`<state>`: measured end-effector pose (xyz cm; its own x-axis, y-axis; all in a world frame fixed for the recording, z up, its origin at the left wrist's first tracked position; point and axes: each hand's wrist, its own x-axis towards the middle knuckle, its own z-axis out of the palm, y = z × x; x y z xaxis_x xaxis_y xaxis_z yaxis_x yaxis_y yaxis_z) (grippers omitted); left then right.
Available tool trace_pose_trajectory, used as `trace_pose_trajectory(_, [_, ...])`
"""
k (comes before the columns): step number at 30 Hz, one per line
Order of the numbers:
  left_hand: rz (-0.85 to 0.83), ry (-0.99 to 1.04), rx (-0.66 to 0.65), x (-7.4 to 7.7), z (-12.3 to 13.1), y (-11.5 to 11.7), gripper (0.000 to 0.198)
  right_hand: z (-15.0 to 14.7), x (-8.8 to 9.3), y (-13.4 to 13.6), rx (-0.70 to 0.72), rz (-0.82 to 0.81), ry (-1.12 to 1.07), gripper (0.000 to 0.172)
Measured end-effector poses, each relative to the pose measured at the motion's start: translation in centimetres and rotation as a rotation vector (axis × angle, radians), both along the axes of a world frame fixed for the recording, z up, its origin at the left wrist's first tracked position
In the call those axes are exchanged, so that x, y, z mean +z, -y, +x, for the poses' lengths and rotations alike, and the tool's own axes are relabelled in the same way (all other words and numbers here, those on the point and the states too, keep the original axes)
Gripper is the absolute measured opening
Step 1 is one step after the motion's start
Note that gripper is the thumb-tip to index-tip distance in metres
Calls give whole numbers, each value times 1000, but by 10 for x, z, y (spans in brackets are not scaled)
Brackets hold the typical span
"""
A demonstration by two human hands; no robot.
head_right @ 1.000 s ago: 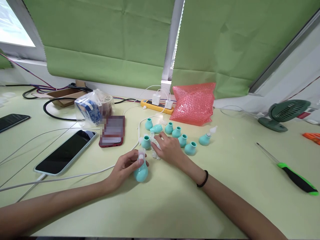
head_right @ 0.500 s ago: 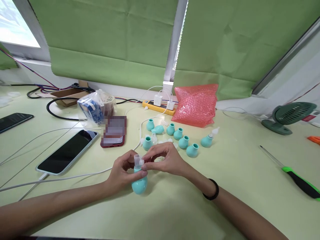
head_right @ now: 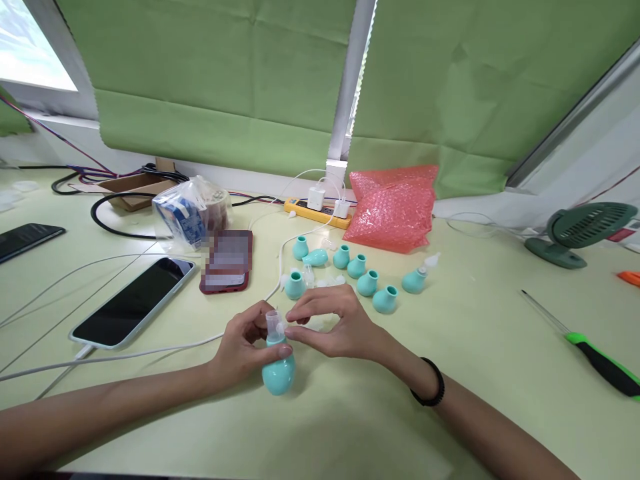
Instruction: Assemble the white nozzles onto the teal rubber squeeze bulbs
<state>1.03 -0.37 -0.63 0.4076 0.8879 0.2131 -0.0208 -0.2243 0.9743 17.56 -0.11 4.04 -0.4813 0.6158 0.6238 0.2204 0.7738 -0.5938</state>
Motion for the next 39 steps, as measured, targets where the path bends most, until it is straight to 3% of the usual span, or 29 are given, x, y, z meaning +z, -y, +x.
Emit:
trace_pose_trajectory(5, [-19, -10, 12, 0, 1, -1, 32, -1, 0, 0, 11, 82, 69, 8])
trace_pose_trajectory(11, [6, -44, 38, -2, 2, -2, 29, 4, 0, 2, -28, 329, 280, 10])
trace_pose_trajectory(17, [36, -80, 6, -1, 1, -1, 30, 8, 3, 0, 82, 157, 278, 7])
trace_pose_trajectory(25, [32, -83, 44, 0, 1, -1, 29, 2, 1, 7, -94, 385, 466, 9])
trace_pose_trajectory(28, [6, -68, 49, 1, 1, -1, 27, 1, -1, 4, -103, 354, 457, 9])
trace_pose_trajectory(32, [-26, -47, 55, 2, 2, -2, 25, 8, 4, -3, -83, 147, 341, 5])
trace_pose_trajectory(36, [-24, -65, 122, 3, 2, -2, 21, 25, 15, -16, -210, -14, 238, 3])
trace_pose_trajectory(39, [12, -112, 135, 3, 1, -2, 19, 36, 12, -27, -302, 11, 380, 4])
